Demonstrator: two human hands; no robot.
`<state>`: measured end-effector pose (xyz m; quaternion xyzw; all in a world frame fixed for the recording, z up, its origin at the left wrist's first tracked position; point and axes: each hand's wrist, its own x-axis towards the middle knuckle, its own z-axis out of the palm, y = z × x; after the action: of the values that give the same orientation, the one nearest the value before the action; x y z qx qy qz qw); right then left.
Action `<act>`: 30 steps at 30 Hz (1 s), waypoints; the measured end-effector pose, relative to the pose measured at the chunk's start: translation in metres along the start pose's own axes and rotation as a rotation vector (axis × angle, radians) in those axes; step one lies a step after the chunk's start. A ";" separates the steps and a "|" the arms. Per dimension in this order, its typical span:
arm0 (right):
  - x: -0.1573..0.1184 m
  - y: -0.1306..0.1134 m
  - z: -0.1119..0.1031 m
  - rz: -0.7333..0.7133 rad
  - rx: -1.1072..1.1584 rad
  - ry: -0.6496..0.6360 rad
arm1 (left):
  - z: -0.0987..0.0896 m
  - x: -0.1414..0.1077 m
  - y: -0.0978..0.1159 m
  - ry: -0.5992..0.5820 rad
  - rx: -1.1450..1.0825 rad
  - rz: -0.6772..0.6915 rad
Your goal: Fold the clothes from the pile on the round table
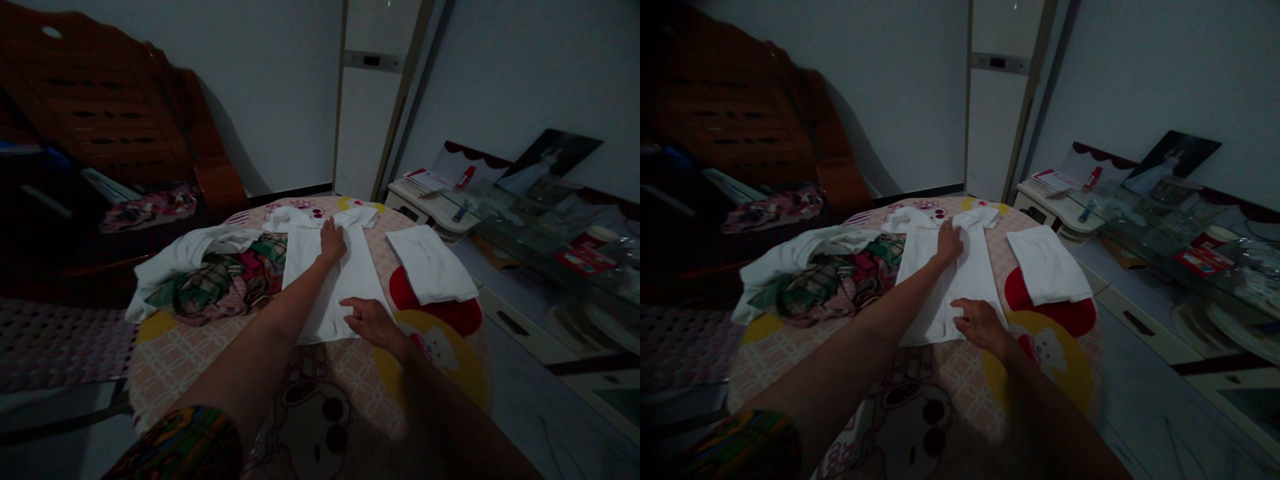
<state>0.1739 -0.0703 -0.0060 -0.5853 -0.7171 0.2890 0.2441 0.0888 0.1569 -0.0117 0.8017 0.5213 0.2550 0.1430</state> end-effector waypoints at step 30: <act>-0.013 -0.008 0.010 -0.277 -0.145 0.109 | -0.124 -0.159 -0.058 -0.246 0.500 -0.173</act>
<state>0.1637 -0.0851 -0.0077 -0.5117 -0.7956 0.1680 0.2776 -0.0768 0.0326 0.0212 0.7894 0.6133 0.0061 0.0244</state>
